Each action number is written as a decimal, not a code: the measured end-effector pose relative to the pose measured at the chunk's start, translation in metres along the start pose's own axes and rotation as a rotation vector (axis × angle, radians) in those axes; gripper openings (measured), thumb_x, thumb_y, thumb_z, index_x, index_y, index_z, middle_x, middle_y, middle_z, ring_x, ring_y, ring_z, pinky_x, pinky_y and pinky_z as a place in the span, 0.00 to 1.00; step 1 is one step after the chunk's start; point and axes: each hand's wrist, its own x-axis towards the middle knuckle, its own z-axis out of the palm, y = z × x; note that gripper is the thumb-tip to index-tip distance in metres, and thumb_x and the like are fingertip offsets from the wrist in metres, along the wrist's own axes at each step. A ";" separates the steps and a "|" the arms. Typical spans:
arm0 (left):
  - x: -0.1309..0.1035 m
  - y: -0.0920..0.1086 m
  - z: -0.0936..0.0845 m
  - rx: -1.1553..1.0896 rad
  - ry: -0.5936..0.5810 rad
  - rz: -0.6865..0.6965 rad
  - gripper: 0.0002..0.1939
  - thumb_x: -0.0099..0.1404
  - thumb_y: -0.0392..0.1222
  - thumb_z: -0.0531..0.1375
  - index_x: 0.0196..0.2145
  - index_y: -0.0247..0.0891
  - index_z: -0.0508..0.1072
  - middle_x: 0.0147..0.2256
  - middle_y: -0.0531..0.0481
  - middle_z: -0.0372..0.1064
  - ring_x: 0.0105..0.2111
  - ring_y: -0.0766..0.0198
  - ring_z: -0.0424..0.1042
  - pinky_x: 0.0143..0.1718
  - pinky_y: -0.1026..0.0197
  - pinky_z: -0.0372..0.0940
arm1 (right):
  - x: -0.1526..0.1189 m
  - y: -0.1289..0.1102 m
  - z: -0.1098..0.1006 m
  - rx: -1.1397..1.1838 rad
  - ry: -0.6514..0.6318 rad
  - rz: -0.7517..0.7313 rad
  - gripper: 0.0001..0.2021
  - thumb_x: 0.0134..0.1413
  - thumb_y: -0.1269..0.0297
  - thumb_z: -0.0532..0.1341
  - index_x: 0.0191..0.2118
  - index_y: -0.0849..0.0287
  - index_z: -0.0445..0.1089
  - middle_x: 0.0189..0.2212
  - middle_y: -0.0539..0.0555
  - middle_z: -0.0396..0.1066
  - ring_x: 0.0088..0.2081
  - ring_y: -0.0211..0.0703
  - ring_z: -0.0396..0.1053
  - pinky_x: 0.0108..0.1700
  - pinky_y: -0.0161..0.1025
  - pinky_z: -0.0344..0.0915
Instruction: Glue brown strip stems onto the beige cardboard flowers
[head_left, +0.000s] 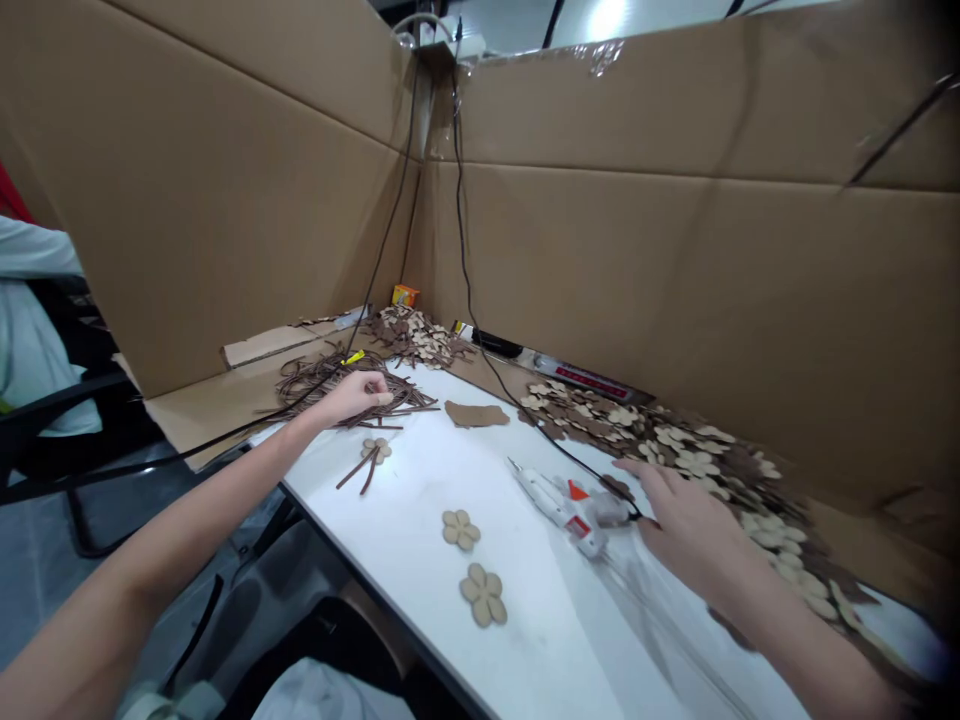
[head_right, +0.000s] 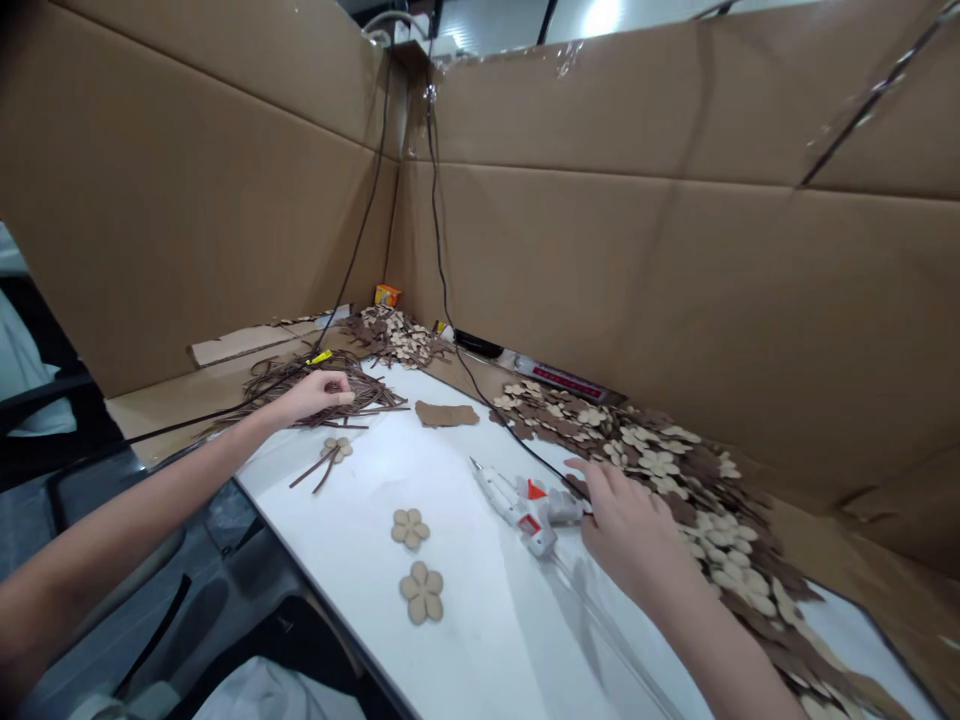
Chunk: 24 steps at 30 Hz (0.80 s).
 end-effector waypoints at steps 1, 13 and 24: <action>0.001 0.002 0.000 -0.056 0.026 -0.003 0.16 0.62 0.52 0.56 0.31 0.34 0.69 0.26 0.54 0.67 0.26 0.67 0.67 0.27 0.65 0.61 | 0.002 -0.001 -0.007 0.014 0.003 0.033 0.24 0.45 0.74 0.49 0.51 0.58 0.61 0.46 0.61 0.67 0.46 0.56 0.66 0.44 0.50 0.64; 0.006 0.007 0.004 -0.201 0.156 -0.089 0.14 0.55 0.50 0.61 0.26 0.35 0.69 0.25 0.54 0.66 0.25 0.67 0.64 0.26 0.66 0.58 | 0.010 -0.084 -0.067 0.338 0.079 -0.170 0.14 0.53 0.67 0.48 0.43 0.54 0.65 0.44 0.56 0.67 0.47 0.50 0.65 0.47 0.48 0.63; 0.030 0.012 -0.019 -0.122 0.216 -0.305 0.10 0.65 0.42 0.57 0.40 0.33 0.69 0.39 0.48 0.68 0.36 0.63 0.70 0.37 0.56 0.67 | 0.006 -0.075 -0.074 0.507 -0.003 -0.124 0.13 0.53 0.67 0.50 0.40 0.52 0.68 0.42 0.52 0.69 0.36 0.43 0.70 0.36 0.39 0.66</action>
